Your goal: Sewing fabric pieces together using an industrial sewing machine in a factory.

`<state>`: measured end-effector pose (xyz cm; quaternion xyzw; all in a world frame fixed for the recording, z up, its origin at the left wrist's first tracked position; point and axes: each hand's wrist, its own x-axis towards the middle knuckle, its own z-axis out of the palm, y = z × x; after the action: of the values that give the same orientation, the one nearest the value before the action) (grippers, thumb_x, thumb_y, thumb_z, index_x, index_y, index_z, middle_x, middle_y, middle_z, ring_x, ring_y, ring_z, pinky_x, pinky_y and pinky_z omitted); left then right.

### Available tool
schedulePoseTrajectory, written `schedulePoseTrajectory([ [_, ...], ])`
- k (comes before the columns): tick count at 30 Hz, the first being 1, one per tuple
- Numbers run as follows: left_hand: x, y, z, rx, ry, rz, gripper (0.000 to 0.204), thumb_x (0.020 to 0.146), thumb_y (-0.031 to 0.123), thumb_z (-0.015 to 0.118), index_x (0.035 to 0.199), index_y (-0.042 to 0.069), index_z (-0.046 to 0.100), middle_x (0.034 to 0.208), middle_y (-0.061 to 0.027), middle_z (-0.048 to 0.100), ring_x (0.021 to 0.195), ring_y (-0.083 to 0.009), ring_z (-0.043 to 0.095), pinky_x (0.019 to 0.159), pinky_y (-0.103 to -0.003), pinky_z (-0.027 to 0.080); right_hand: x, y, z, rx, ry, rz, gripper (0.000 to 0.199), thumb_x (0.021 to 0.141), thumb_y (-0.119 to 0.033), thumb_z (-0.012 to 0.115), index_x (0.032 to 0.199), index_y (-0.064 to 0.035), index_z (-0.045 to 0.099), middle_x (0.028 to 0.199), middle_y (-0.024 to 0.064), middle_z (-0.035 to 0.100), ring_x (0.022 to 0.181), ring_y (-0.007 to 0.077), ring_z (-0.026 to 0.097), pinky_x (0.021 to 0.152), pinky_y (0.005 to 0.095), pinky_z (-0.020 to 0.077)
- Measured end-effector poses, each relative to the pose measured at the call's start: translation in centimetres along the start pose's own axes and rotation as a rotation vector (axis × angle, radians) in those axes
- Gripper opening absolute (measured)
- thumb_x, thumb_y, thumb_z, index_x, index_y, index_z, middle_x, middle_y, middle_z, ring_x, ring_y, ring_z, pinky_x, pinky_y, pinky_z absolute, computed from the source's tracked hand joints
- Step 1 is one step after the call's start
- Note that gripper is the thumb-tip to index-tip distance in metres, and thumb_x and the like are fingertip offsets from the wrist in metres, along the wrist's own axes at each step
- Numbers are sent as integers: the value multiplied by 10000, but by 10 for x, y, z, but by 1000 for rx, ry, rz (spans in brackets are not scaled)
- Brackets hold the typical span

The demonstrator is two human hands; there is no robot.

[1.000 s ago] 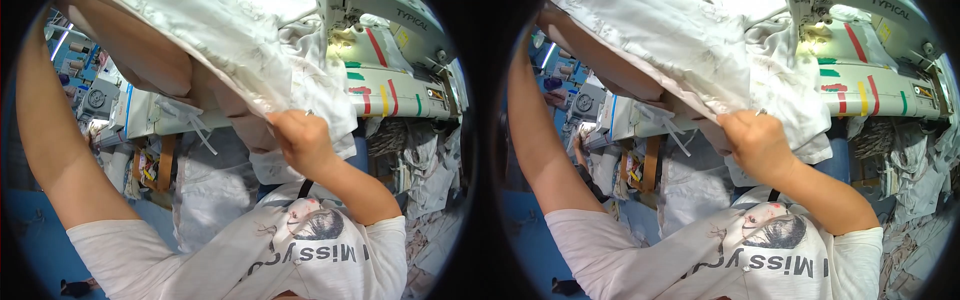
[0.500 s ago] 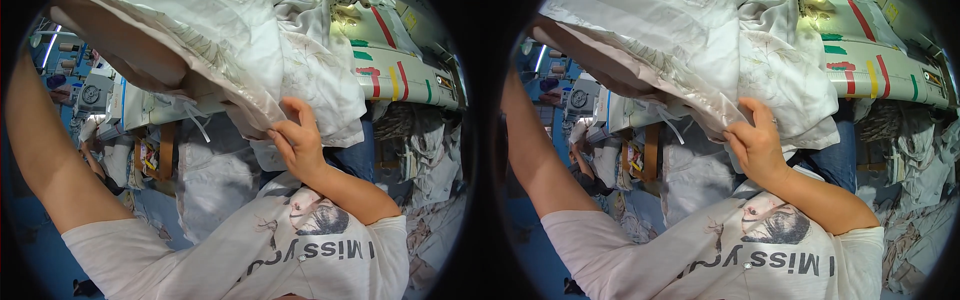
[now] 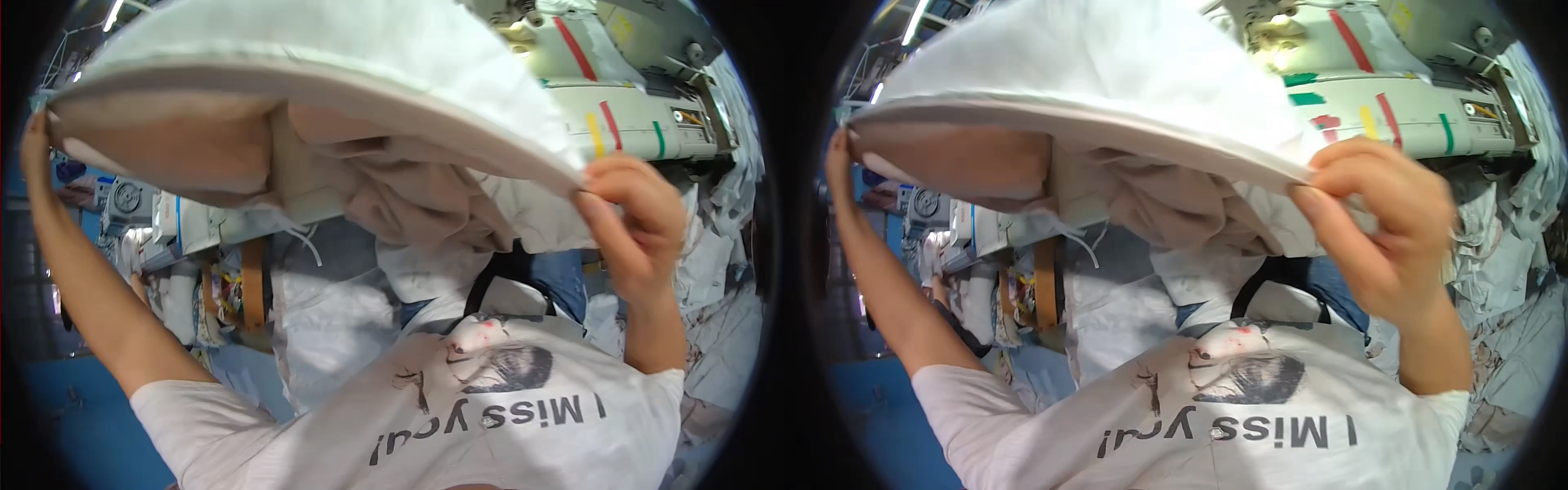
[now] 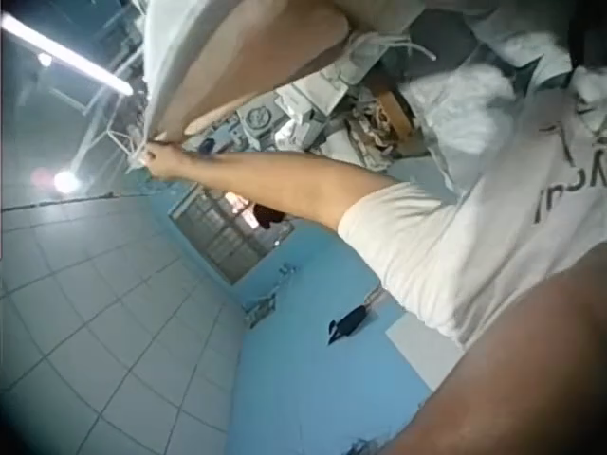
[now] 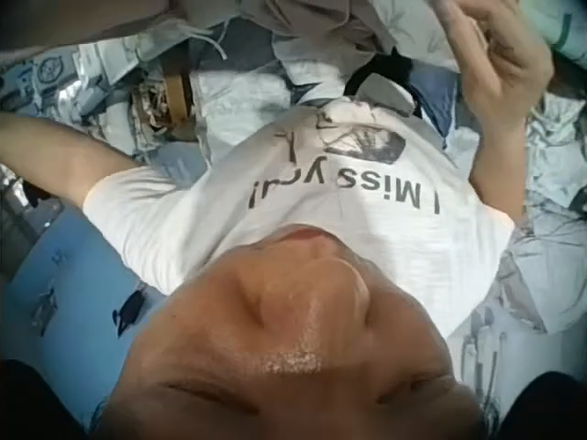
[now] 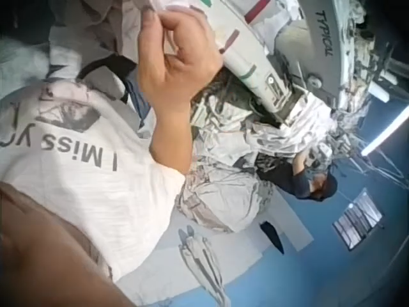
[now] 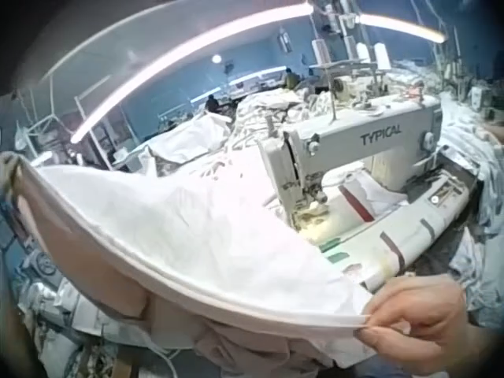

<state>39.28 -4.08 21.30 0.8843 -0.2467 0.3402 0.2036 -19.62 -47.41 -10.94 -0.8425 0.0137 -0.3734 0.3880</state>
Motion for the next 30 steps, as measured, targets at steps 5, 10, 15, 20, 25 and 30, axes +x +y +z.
schedulePoseTrajectory([
  [5,-124,-73,122,183,-121,26,401,985,427,551,1136,93,714,1054,-148,725,976,-300,685,841,-367,503,-17,25,20,138,-27,261,60,794,38,699,765,40,647,822,120,678,731,158,619,654,262,450],
  [10,-175,-80,141,172,-185,-108,377,983,385,590,1099,50,719,959,-97,735,878,-205,662,788,-330,492,-22,39,30,203,-78,301,69,796,18,702,753,32,650,762,108,676,694,152,624,627,263,450],
  [15,-186,-77,169,200,-247,-132,378,979,403,594,1081,63,725,934,-108,732,835,-204,662,761,-330,492,-22,50,37,198,-85,338,97,795,11,702,728,28,635,740,103,670,668,149,618,600,266,447],
  [20,-181,-101,175,248,-355,-100,351,995,351,582,1036,30,717,931,-110,732,918,-243,677,818,-366,501,-21,56,47,222,-93,366,147,794,11,699,691,28,596,728,99,662,650,143,603,585,262,441],
  [25,-209,-28,212,515,56,431,350,980,204,598,1278,22,594,1210,-169,657,971,-366,668,863,-428,498,-12,55,59,219,-112,356,157,796,26,694,687,34,583,716,85,652,645,145,596,583,261,439],
  [30,-367,359,171,-880,-907,427,357,931,132,640,1271,48,570,836,-77,633,723,-207,608,648,-333,494,-3,50,46,145,-110,281,149,801,30,696,693,29,593,728,87,657,666,148,610,593,271,452],
])
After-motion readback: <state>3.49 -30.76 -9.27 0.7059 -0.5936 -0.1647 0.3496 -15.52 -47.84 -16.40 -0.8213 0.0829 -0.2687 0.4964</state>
